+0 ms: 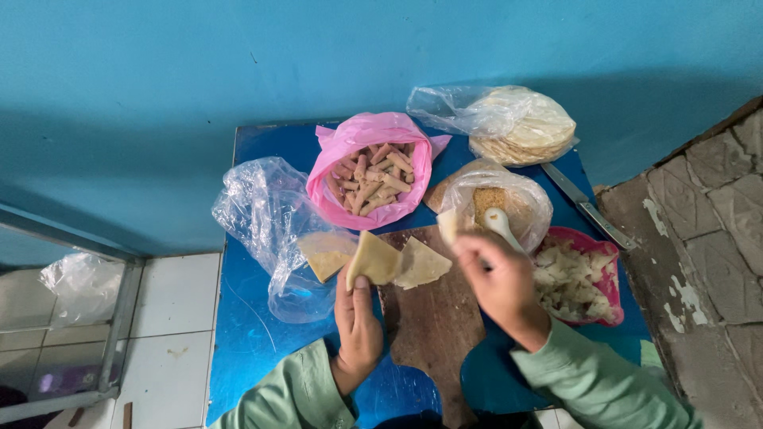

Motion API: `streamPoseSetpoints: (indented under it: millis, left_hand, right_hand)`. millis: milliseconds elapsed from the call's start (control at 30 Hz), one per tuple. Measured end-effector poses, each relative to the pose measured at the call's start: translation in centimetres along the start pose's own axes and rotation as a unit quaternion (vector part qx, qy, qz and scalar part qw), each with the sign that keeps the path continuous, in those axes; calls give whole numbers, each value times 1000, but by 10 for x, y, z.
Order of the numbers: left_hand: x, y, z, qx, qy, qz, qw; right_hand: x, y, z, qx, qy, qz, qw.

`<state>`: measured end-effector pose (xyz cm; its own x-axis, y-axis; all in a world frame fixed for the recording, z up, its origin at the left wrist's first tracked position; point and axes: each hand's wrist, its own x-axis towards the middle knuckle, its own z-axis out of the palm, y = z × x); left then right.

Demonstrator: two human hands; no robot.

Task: The person folds thin pastry wrappers on a cutting board, adds shredded filling from a pink bowl, spoons brown seasoning powder from a plastic bag onto the wrapper, and folds the wrapper over the filling into a triangular parcel, stacking finished parcels on the board.

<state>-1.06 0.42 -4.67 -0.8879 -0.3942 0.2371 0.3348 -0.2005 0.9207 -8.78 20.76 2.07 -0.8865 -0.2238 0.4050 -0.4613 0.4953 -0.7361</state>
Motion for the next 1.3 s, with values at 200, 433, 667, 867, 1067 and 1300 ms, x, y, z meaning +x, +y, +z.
streamPoseSetpoints:
  millis: [200, 433, 667, 867, 1067, 1300]
  left_hand:
    - [6, 19, 3, 19, -8, -1, 1000]
    - [7, 16, 1, 22, -21, -5, 1000]
    - [6, 11, 1, 1, -22, -32, 999]
    - [7, 9, -3, -8, -48, -46, 998]
    - [5, 2, -5, -67, -128, -76, 987]
    - [4, 12, 1, 38, -190, -79, 978]
  right_hand:
    - [-9, -22, 18, -165, -106, -224, 955]
    - [-10, -18, 19, -69, -121, -155, 978]
    - [-11, -22, 18, -55, -132, -153, 978]
    - [-10, -39, 16, -83, -133, -169, 973]
    - [-7, -48, 11, -43, -75, -198, 976]
    - [-10, -40, 17, -31, -62, -182, 981]
